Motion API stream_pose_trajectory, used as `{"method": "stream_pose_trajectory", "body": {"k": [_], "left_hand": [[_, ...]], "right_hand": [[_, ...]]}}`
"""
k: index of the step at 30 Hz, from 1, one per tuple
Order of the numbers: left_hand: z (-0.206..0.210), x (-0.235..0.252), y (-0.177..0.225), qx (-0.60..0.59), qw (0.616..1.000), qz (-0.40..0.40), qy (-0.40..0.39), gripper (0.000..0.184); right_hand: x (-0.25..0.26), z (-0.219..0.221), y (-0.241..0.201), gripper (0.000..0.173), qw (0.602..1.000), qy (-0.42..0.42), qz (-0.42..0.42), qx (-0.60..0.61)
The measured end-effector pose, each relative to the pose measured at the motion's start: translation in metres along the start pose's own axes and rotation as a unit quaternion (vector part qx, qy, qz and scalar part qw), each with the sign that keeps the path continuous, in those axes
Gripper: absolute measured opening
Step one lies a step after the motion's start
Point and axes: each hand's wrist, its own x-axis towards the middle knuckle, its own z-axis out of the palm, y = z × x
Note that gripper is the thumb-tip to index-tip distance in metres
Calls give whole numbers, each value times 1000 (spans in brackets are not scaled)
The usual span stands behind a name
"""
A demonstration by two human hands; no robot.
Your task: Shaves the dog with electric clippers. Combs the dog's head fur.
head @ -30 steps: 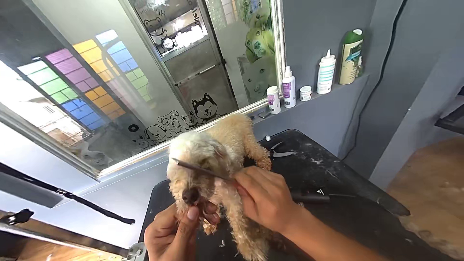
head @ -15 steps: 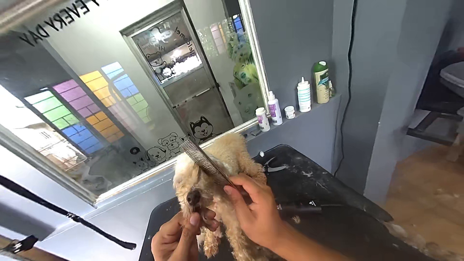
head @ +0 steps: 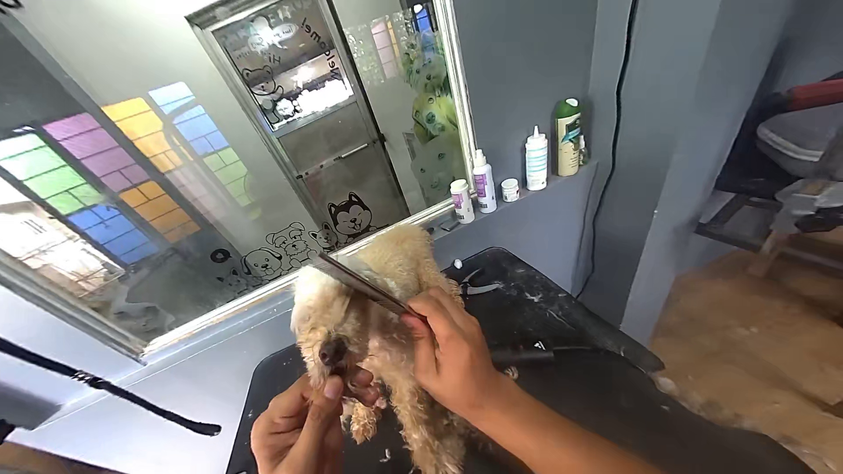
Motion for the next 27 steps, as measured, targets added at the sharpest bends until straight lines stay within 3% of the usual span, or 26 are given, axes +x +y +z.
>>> {"method": "stream_pose_trajectory", "body": {"k": [3,8,15,20,25,27], "left_hand": [[0,-3,1,-1,1000,-4,3,20],[-4,-4,1,-15,1000,2,-1,21],[-7,-12,2,-12,1000,-5,8,20],[-7,-13,3,-32,999,1,18,22],[-2,-13,1,-35,999,-4,12,21],[0,-13,0,-39,999,-3,13,22]], "right_hand": [[4,-5,-4,15,998,55,26,23],[-3,-3,-3,17,995,-45,-89,26],[4,-4,0,15,999,48,4,-7],[-11,7,-3,15,993,-30,-114,21],[1,14,-3,15,999,26,-13,-29],[-1,10,-8,14,999,43,-20,11]]}}
